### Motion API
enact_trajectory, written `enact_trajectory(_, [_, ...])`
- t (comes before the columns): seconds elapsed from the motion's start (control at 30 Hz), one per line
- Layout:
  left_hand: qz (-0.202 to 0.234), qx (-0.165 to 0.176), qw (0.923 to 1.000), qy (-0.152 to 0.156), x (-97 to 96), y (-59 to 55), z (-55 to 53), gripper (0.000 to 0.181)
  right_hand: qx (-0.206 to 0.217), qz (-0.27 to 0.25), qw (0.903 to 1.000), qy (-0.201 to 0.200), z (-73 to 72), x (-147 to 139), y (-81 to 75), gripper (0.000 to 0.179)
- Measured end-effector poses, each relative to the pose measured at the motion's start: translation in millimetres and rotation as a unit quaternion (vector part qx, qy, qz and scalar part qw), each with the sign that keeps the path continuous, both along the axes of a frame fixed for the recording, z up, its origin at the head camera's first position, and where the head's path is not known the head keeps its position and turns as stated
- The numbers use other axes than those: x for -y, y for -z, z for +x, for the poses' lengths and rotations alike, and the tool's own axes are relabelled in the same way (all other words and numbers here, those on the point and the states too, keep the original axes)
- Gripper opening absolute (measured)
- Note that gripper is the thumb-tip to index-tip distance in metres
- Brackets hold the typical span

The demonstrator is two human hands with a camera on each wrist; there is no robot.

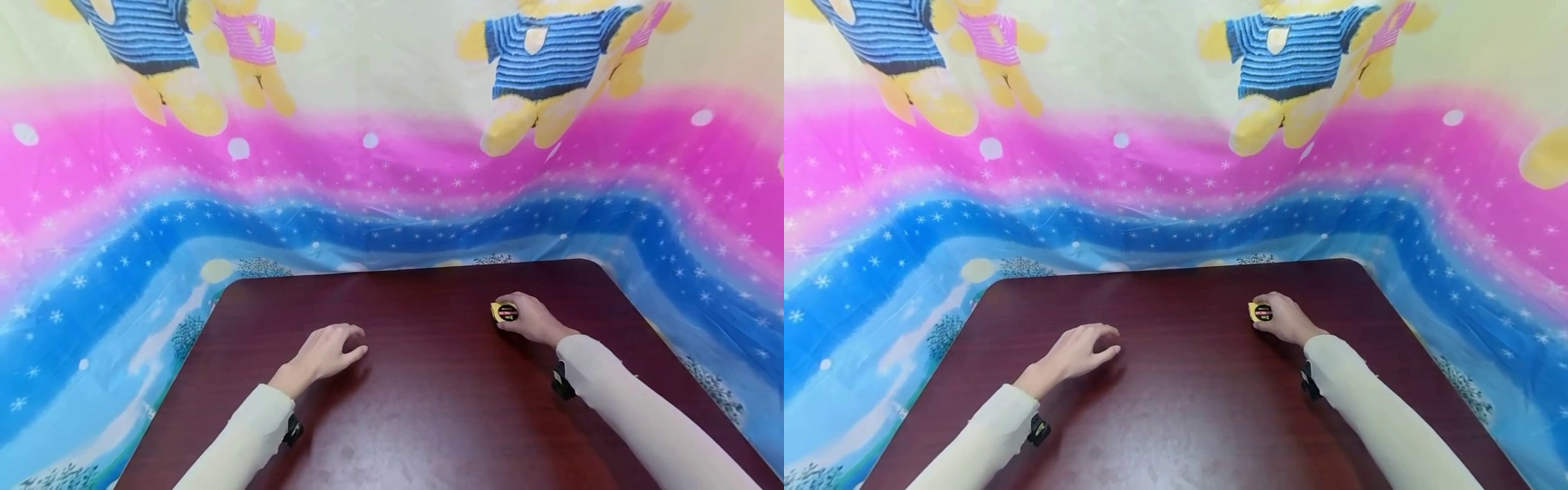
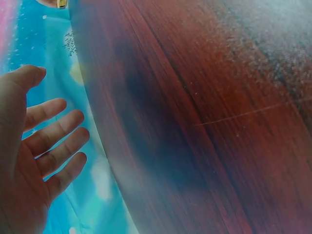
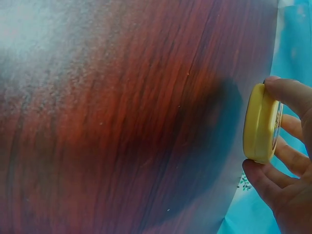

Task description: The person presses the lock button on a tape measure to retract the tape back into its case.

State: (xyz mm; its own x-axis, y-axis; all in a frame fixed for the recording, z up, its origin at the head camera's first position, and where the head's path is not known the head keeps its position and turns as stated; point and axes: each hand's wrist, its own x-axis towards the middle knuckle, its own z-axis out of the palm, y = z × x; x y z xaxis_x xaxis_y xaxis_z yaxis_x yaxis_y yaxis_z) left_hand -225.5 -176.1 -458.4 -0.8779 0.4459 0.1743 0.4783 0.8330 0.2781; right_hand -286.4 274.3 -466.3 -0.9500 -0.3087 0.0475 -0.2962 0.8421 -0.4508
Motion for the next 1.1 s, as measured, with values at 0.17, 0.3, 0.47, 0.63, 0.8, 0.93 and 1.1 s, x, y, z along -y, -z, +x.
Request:
enact_trajectory(0.17, [0.002, 0.002, 1.0, -0.007, 0.9, -2.2, 0.6, 0.031, 0.003, -0.007, 1.0, -0.001, 3.3, -1, -3.7, 0.056])
enact_trajectory(0.3, [0.0, 0.005, 0.9999, -0.013, 2.0, -3.7, 2.3, 0.032, 0.007, -0.007, 0.9999, -0.004, 4.5, -1, -5.1, 0.056])
enact_trajectory(0.47, [-0.002, 0.009, 0.9999, -0.012, 1.9, -3.6, 2.9, 0.033, 0.005, -0.002, 0.9999, -0.012, 4.2, -1, -5.0, 0.056])
enact_trajectory(0.63, [-0.003, 0.006, 0.9999, -0.015, 1.4, -3.7, 2.1, 0.032, 0.001, 0.003, 0.9998, -0.02, 3.9, -1, -5.4, 0.055])
enact_trajectory(0.8, [-0.009, 0.003, 0.9998, -0.018, 1.7, -3.6, 2.5, 0.032, 0.007, 0.007, 0.9997, -0.022, 5.4, 0, -3.1, 0.055])
enact_trajectory(0.93, [-0.011, 0.003, 0.9998, -0.017, 2.6, -2.9, 4.4, 0.032, 0.008, 0.007, 0.9997, -0.021, 8.9, -1, 1.5, 0.055])
enact_trajectory(1.1, [-0.008, -0.003, 0.9998, -0.018, 4.3, -3.4, 5.7, 0.031, 0.008, 0.003, 0.9998, -0.016, 11.2, -3, 7.9, 0.054])
